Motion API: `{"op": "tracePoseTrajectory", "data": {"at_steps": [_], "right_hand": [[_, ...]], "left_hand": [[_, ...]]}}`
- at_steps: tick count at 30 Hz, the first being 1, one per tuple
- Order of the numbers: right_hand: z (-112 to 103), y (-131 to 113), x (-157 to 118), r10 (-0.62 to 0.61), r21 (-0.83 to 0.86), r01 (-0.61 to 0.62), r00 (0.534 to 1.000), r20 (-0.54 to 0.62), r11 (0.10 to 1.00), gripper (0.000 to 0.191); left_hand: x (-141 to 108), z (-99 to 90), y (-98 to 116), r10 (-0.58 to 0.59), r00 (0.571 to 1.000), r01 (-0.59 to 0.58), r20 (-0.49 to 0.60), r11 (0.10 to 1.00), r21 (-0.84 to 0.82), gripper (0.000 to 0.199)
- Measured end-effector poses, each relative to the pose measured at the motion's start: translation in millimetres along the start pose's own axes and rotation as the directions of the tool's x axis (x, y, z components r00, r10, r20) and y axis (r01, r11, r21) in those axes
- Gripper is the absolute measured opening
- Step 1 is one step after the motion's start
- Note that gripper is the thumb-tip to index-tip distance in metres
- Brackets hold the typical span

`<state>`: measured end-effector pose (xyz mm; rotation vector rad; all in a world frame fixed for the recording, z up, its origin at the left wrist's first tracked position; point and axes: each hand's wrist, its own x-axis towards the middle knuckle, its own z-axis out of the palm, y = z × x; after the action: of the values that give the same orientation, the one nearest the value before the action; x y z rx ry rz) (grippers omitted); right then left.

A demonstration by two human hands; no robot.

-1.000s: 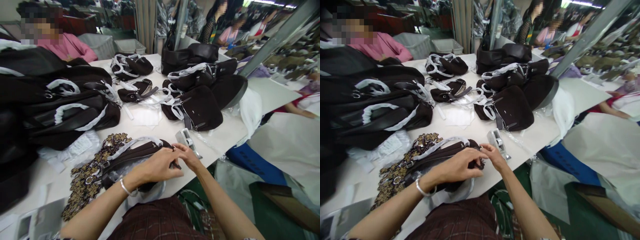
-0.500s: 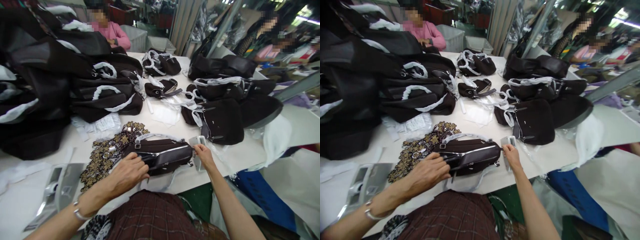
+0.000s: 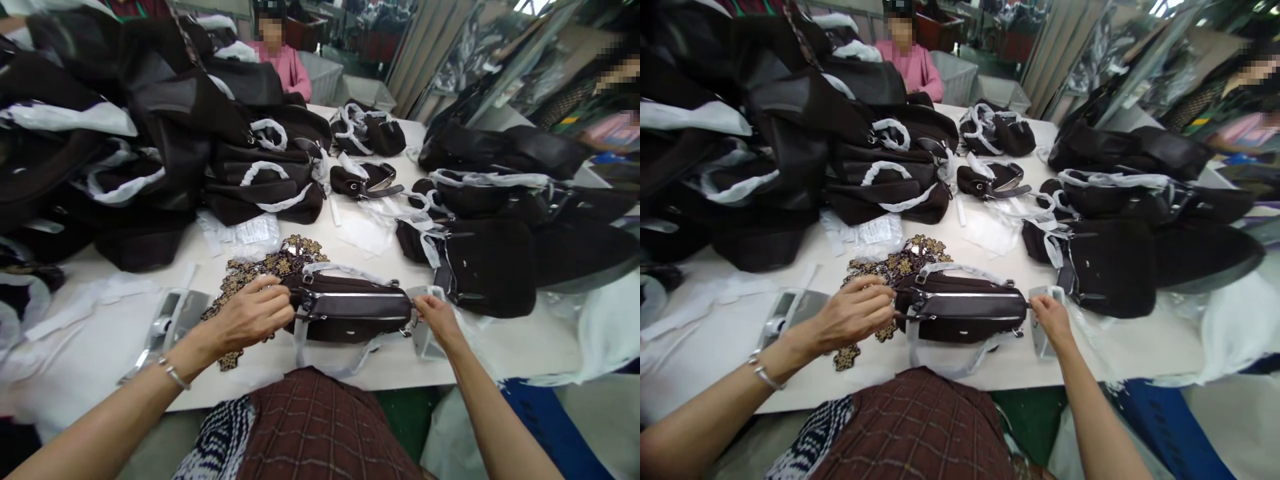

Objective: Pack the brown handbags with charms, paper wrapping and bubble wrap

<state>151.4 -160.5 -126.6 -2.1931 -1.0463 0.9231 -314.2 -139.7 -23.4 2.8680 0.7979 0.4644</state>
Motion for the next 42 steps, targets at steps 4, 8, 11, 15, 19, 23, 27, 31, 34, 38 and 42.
{"op": "tracePoseTrajectory", "data": {"at_steps": [4, 8, 11, 15, 19, 23, 27, 31, 34, 38, 42], "right_hand": [[1.5, -49.3, -29.4, -0.393, -0.313, 0.346, 0.914, -0.1, 0.884, 0.031], [27.6, -116.5, -93.0, -0.684, -0.205, 0.683, 0.725, 0.078, 0.701, 0.034], [74.2, -145.3, -126.0, -0.653, -0.054, 0.715, 0.664, 0.365, 0.697, 0.047], [135.2, -148.4, -133.7, -0.647, -0.227, 0.744, 0.662, 0.378, 0.628, 0.03], [151.4, -143.2, -131.9, -0.745, -0.304, 0.811, 0.582, 0.327, 0.5, 0.009], [148.9, -138.7, -131.2, -0.755, -0.231, 0.776, 0.628, 0.19, 0.587, 0.02], [151.7, -136.3, -130.7, -0.554, -0.004, 0.555, 0.831, 0.046, 0.832, 0.038], [140.1, -144.7, -134.9, -0.523, 0.126, 0.509, 0.812, 0.259, 0.852, 0.025], [109.7, -145.2, -134.2, -0.624, 0.115, 0.656, 0.627, 0.467, 0.746, 0.026], [53.9, -113.7, -110.2, -0.766, -0.17, 0.782, 0.622, 0.163, 0.599, 0.02], [22.4, -63.7, -71.3, -0.655, -0.444, 0.548, 0.745, -0.126, 0.709, 0.049]], "left_hand": [[54.8, -0.7, 8.4, 0.047, 0.995, -0.049, -0.089, 0.999, -0.02, 0.02], [94.6, 10.1, 19.5, -0.163, 0.978, 0.134, -0.132, 0.97, -0.201, 0.013], [102.3, 14.7, 25.3, -0.395, 0.914, 0.321, -0.093, 0.843, -0.432, 0.005], [88.1, 7.5, 23.8, -0.425, 0.905, 0.357, -0.006, 0.768, -0.531, 0.008], [49.8, 9.1, 14.5, -0.527, 0.848, 0.461, 0.054, 0.682, -0.568, 0.005], [8.5, 35.0, 14.9, -0.592, 0.802, 0.544, 0.076, 0.674, -0.499, 0.011], [-6.5, 60.0, 32.1, -0.53, 0.845, 0.523, 0.076, 0.787, -0.327, 0.033], [-0.1, 63.3, 44.4, -0.542, 0.803, 0.592, 0.248, 0.775, -0.222, 0.045], [0.9, 57.8, 44.1, -0.612, 0.715, 0.697, 0.337, 0.663, -0.274, 0.044], [-9.0, 49.6, 42.3, -0.586, 0.728, 0.654, 0.357, 0.434, -0.62, 0.031], [-6.0, 39.2, 49.9, -0.68, 0.662, 0.662, 0.314, 0.334, -0.671, 0.044]]}}
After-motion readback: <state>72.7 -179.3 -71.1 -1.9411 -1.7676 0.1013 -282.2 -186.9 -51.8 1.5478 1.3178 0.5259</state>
